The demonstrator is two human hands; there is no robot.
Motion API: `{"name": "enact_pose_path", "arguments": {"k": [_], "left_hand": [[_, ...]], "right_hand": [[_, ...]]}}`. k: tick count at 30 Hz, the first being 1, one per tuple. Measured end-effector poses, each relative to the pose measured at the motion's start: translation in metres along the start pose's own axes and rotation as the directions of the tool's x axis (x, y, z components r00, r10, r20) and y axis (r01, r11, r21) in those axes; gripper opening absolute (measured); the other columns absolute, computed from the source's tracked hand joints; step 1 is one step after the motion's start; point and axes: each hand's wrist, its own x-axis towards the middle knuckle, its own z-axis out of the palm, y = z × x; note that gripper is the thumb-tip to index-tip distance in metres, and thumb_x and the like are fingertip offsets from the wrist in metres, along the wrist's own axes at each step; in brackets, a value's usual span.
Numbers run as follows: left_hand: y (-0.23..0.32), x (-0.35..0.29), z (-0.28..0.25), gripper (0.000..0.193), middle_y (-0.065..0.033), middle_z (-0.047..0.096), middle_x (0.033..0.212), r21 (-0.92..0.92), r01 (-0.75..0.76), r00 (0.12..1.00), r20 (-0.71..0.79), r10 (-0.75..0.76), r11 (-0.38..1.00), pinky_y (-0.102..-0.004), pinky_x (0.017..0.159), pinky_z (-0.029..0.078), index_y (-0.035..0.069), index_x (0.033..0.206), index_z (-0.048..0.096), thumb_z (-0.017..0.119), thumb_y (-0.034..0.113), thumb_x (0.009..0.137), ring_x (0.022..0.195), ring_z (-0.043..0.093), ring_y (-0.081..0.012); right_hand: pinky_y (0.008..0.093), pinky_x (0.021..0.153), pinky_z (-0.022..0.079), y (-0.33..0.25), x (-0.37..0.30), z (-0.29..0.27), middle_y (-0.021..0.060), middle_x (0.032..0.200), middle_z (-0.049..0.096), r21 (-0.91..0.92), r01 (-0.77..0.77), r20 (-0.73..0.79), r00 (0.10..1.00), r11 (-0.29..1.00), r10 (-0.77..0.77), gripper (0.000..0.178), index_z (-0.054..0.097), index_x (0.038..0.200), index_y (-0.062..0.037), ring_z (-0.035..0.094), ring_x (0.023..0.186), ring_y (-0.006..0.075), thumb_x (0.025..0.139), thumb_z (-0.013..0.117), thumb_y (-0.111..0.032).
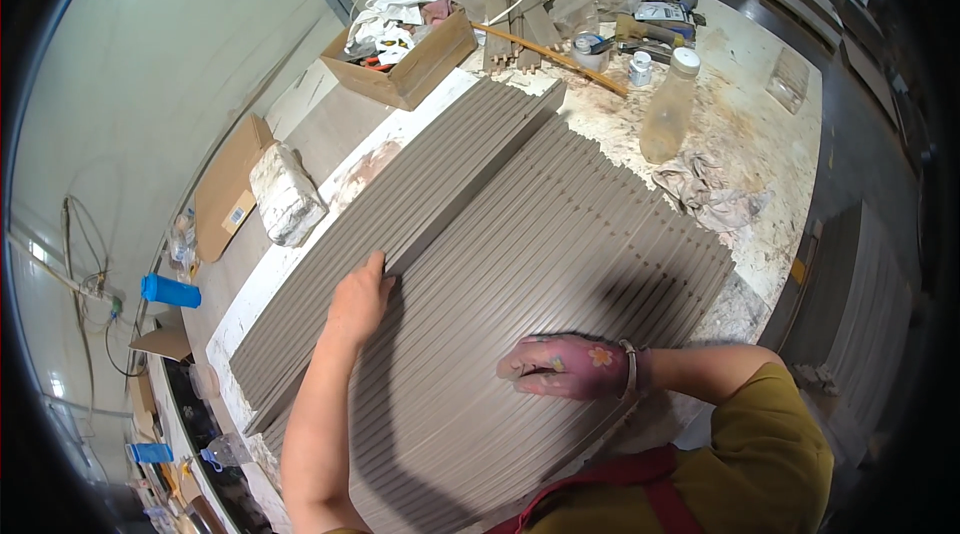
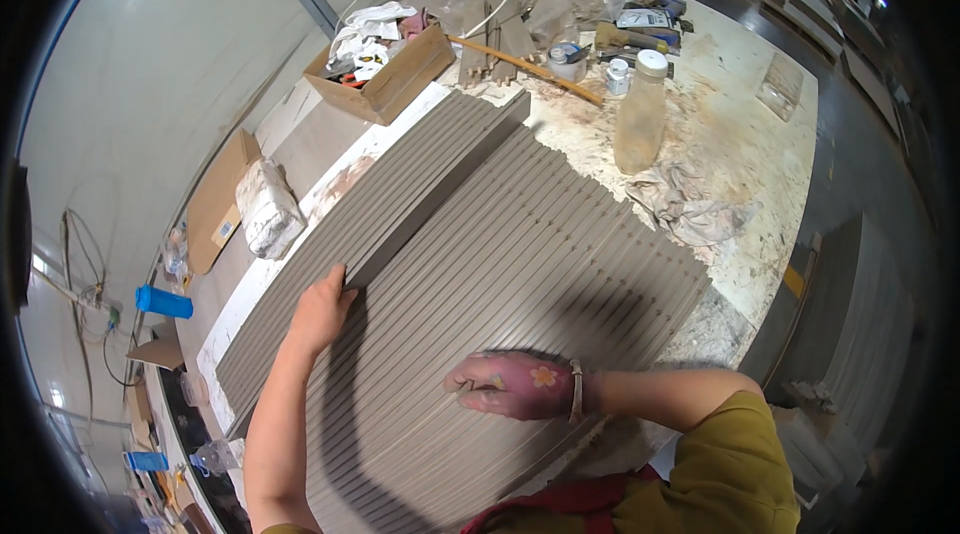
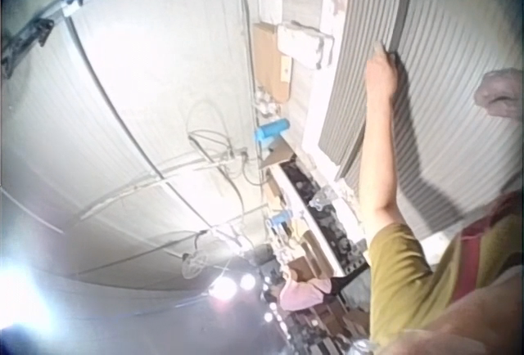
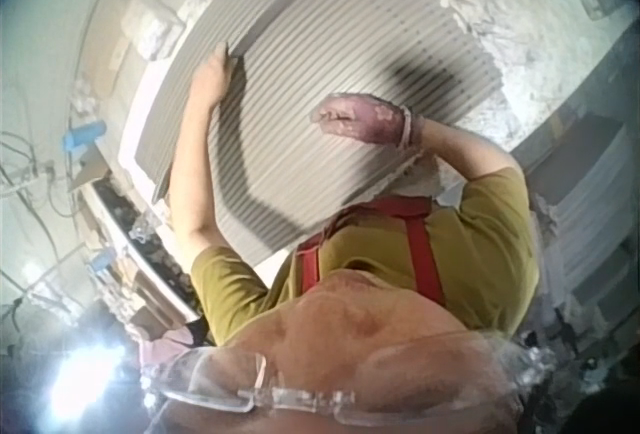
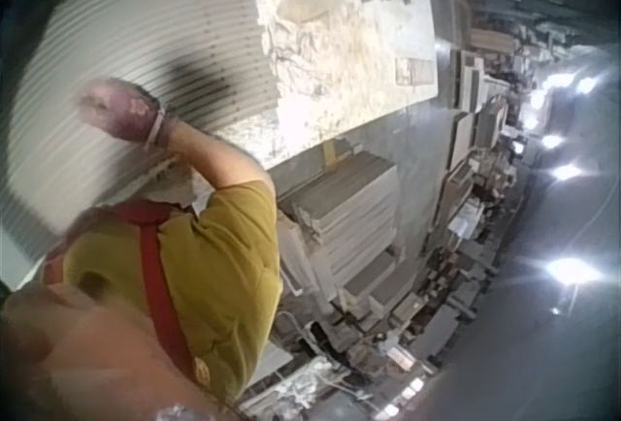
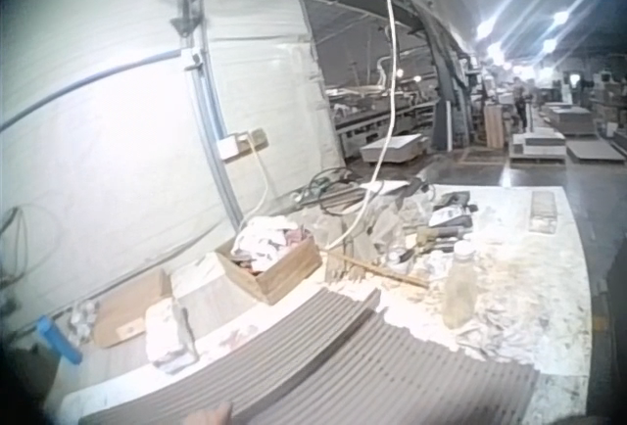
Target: The person wipes the surface of several slatted wooden panels with a cloth and stacks them on top of one another on a workbench.
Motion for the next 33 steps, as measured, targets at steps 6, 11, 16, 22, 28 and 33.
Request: {"name": "enact_pose_path", "arguments": {"k": [6, 11, 16, 22, 28, 33], "left_hand": [[-0.010, 0.013, -0.011, 0.025, -0.0250, 0.063, 0.094, 0.021, 0.031, 0.999, 0.026, -0.031, 0.999, -0.0499, 0.076, 0.048, 0.000, 0.101, 0.048, 0.062, 0.014, 0.086, 0.090, 0.060, -0.0436], [-0.022, 0.025, -0.013, 0.028, -0.0270, 0.062, 0.092, 0.055, 0.042, 0.999, 0.025, -0.043, 0.998, -0.0497, 0.077, 0.046, -0.001, 0.101, 0.048, 0.064, 0.014, 0.084, 0.092, 0.058, -0.0451], [-0.022, 0.020, -0.020, 0.027, -0.0253, 0.062, 0.092, 0.000, 0.014, 0.993, 0.116, -0.014, 1.000, -0.0491, 0.077, 0.045, -0.002, 0.099, 0.049, 0.065, 0.015, 0.084, 0.091, 0.057, -0.0450], [-0.028, -0.012, -0.028, 0.032, -0.0267, 0.063, 0.093, -0.044, 0.045, 0.999, 0.011, -0.044, 0.998, -0.0492, 0.078, 0.047, -0.001, 0.109, 0.051, 0.064, 0.017, 0.086, 0.091, 0.060, -0.0436], [-0.049, -0.037, -0.073, 0.025, -0.0272, 0.062, 0.085, 0.003, 0.150, 0.974, -0.171, -0.147, 0.989, -0.0485, 0.072, 0.046, -0.002, 0.103, 0.051, 0.063, 0.011, 0.085, 0.085, 0.059, -0.0453], [-0.038, -0.042, -0.070, 0.025, -0.0271, 0.062, 0.083, -0.005, 0.198, 0.969, -0.150, -0.197, 0.980, -0.0480, 0.072, 0.045, -0.003, 0.101, 0.051, 0.063, 0.011, 0.085, 0.084, 0.059, -0.0452]], "right_hand": [[0.0328, 0.094, 0.045, 0.005, 0.003, 0.005, 0.0127, 0.116, 0.057, 0.024, -0.015, 0.024, 1.000, 1.000, 0.014, 0.033, 0.056, 0.121, 0.0001, 0.057, 0.109, 0.0234, 0.094, 0.058, -0.019], [0.0354, 0.097, 0.044, 0.008, 0.002, 0.000, 0.0193, 0.122, 0.057, -0.016, -0.008, 0.031, 0.999, 1.000, 0.009, 0.042, 0.054, 0.123, 0.0043, 0.057, 0.113, 0.0283, 0.093, 0.056, -0.026], [0.0358, 0.097, 0.045, 0.001, 0.003, -0.006, 0.0194, 0.122, 0.058, -0.076, -0.030, 0.065, 0.997, 0.997, 0.035, 0.041, 0.056, 0.122, 0.0012, 0.058, 0.112, 0.0282, 0.093, 0.056, -0.028], [0.0385, 0.091, 0.048, -0.006, 0.023, -0.056, 0.0179, 0.115, 0.061, -0.453, -0.002, -0.243, 0.962, 0.892, -0.121, 0.042, 0.058, 0.120, -0.0025, 0.060, 0.104, 0.0302, 0.091, 0.057, -0.032], [0.0497, 0.108, 0.029, 0.024, 0.115, -0.093, 0.0165, 0.133, 0.050, -0.843, -0.077, -0.324, 0.863, 0.532, -0.388, 0.052, 0.051, 0.129, -0.0054, 0.043, 0.129, 0.0316, 0.089, 0.058, -0.039], [0.0536, 0.109, 0.023, 0.047, 0.162, -0.092, 0.0143, 0.136, 0.047, -0.921, -0.184, -0.281, 0.924, 0.343, -0.260, 0.058, 0.050, 0.130, -0.0036, 0.041, 0.130, 0.0284, 0.091, 0.051, -0.047]]}}
